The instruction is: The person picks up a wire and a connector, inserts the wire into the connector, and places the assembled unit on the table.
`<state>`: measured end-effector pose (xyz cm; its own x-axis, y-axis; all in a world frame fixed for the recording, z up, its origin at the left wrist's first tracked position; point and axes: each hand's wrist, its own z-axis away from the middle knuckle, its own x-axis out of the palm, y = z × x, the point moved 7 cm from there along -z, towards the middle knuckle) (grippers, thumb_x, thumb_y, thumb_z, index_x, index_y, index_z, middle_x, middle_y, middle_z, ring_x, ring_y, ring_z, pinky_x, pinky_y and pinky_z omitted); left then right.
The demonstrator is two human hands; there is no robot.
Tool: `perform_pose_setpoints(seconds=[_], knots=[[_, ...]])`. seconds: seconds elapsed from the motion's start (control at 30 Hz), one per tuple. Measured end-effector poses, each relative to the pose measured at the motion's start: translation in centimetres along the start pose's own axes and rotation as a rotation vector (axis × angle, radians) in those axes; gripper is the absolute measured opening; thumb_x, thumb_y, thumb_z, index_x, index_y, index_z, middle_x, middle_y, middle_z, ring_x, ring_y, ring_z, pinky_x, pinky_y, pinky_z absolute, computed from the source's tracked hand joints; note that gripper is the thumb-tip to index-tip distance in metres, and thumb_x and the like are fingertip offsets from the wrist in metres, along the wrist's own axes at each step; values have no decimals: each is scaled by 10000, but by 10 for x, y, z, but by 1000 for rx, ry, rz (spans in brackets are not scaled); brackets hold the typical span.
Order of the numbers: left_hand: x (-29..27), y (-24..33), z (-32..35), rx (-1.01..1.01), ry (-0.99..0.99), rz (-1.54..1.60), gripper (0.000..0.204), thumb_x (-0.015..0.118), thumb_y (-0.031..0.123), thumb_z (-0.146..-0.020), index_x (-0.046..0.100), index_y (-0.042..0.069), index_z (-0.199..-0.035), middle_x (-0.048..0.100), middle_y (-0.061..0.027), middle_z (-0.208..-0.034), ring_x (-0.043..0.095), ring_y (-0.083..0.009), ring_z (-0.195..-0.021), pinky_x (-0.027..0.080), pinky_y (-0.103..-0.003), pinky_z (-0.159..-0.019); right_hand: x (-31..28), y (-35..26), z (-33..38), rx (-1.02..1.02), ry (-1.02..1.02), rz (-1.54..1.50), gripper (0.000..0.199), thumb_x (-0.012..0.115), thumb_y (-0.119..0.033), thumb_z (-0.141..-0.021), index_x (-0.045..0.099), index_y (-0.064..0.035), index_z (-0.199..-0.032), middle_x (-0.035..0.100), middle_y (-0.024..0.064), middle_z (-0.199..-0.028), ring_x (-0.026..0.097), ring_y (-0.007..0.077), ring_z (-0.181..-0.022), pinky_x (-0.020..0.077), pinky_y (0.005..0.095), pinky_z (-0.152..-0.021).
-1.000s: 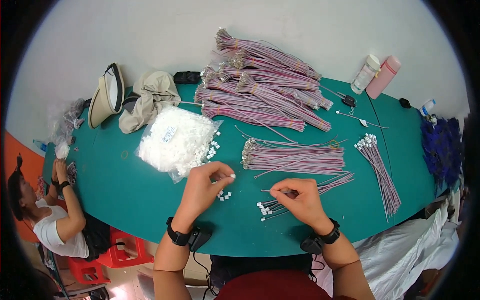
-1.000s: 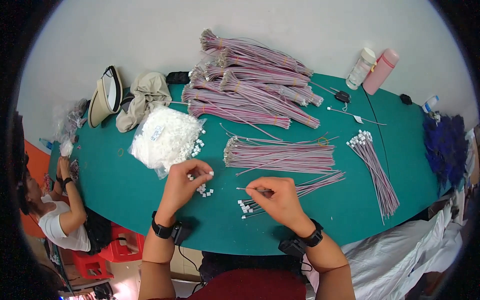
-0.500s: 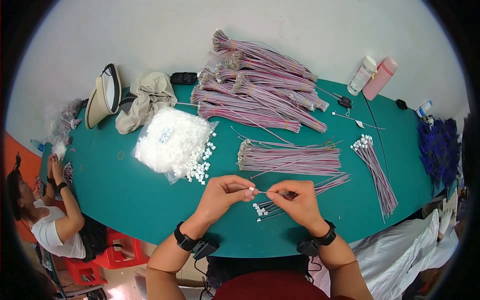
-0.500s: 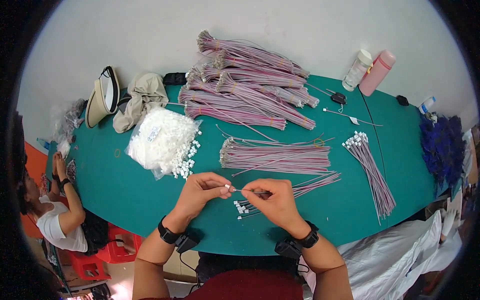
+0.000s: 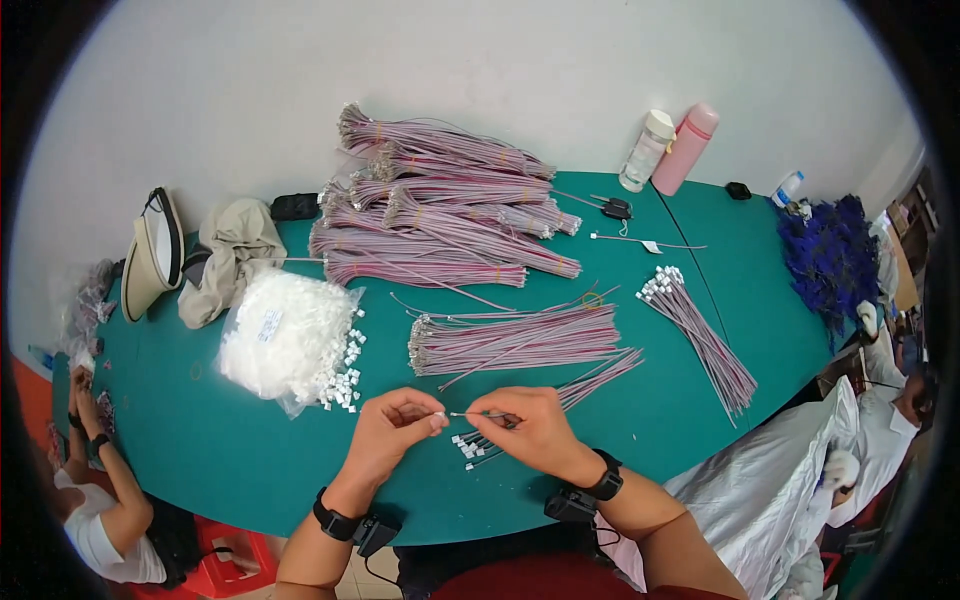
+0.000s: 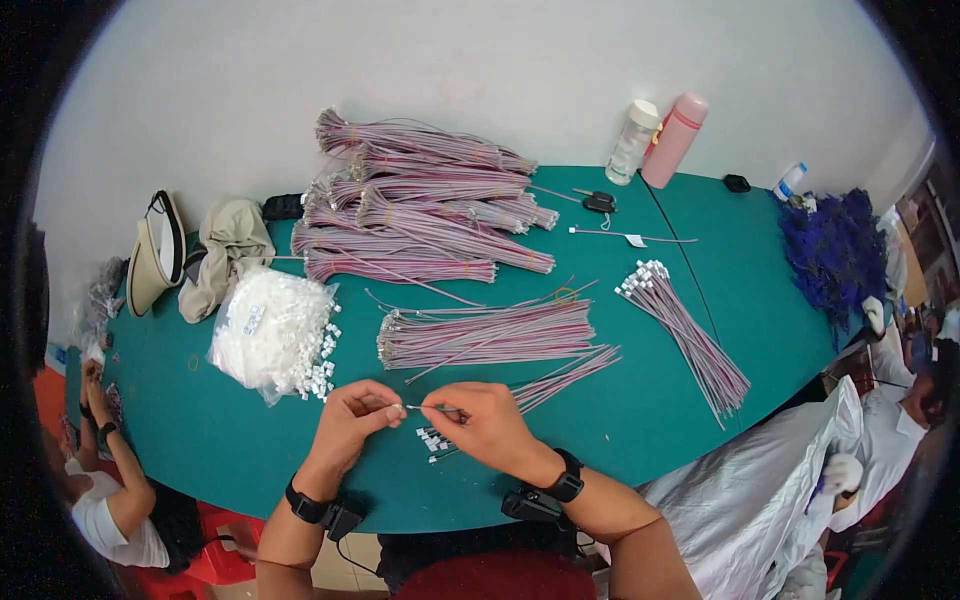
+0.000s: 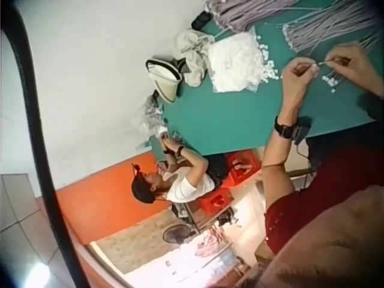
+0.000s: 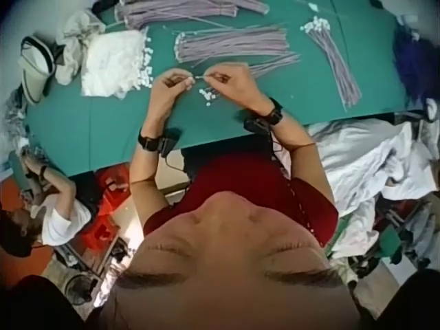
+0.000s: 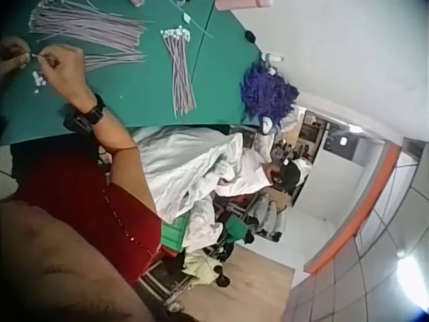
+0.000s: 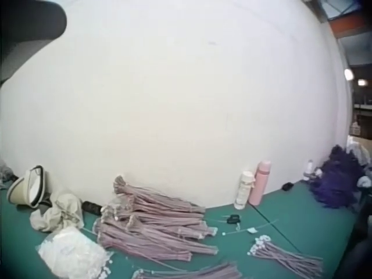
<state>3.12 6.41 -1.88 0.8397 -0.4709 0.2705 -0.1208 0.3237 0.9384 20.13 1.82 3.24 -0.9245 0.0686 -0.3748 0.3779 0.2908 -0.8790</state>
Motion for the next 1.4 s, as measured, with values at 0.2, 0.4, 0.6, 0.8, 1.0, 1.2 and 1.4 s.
perform_pose_setpoints(seconds=[0.2, 0.4, 0.6, 0.8, 1.0, 1.2, 1.4], knots=[[1, 3, 0, 2, 19, 3, 127, 705, 1, -853, 667, -10, -974, 700, -74, -881, 656, -136, -806, 516, -255, -759, 3, -3, 1, -51, -2, 47, 95, 751, -57, -810, 722, -40, -898, 640, 53, -695, 553, 118, -556, 407, 248, -477], [0, 2, 1, -27, 18, -8, 139, 711, 5, -852, 676, -15, -986, 701, -67, -881, 658, -129, -803, 521, -251, -761, 4, -5, 0, -64, -4, 35, 89, 751, -65, -812, 724, -47, -895, 641, 52, -698, 562, 130, -557, 409, 254, -476], [0, 2, 2, -37, 23, -19, 138, 712, 12, -856, 680, -12, -988, 703, -65, -889, 663, -127, -820, 523, -246, -765, 6, -4, 1, -65, -19, 41, 89, 752, -73, -814, 722, -46, -893, 635, 52, -696, 566, 132, -559, 408, 256, -474], [-2, 3, 3, -38, 21, -30, 137, 713, 17, -860, 680, -10, -990, 705, -62, -899, 671, -129, -847, 524, -243, -775, 7, -5, 0, -75, -27, 52, 89, 754, -75, -813, 724, -49, -892, 629, 50, -685, 556, 133, -548, 399, 260, -467], [-3, 2, 1, -32, 18, -33, 140, 713, 16, -860, 679, -10, -993, 705, -63, -908, 671, -129, -849, 526, -245, -779, 7, -4, 1, -92, -12, 37, 87, 757, -72, -809, 725, -51, -888, 627, 45, -680, 549, 132, -539, 387, 259, -456], [-3, 0, 2, -42, 20, -25, 134, 708, 13, -864, 678, -10, -992, 704, -63, -917, 672, -130, -854, 525, -246, -788, 3, -6, -1, -71, -3, 24, 86, 760, -67, -807, 727, -55, -885, 626, 39, -676, 544, 119, -535, 380, 255, -448], [-2, 3, 2, -42, 17, -18, 132, 705, 7, -863, 678, -12, -991, 705, -66, -914, 667, -128, -840, 523, -246, -787, 2, -6, -1, -39, -8, 7, 87, 760, -54, -807, 730, -59, -889, 633, 35, -683, 542, 105, -534, 384, 241, -451]])
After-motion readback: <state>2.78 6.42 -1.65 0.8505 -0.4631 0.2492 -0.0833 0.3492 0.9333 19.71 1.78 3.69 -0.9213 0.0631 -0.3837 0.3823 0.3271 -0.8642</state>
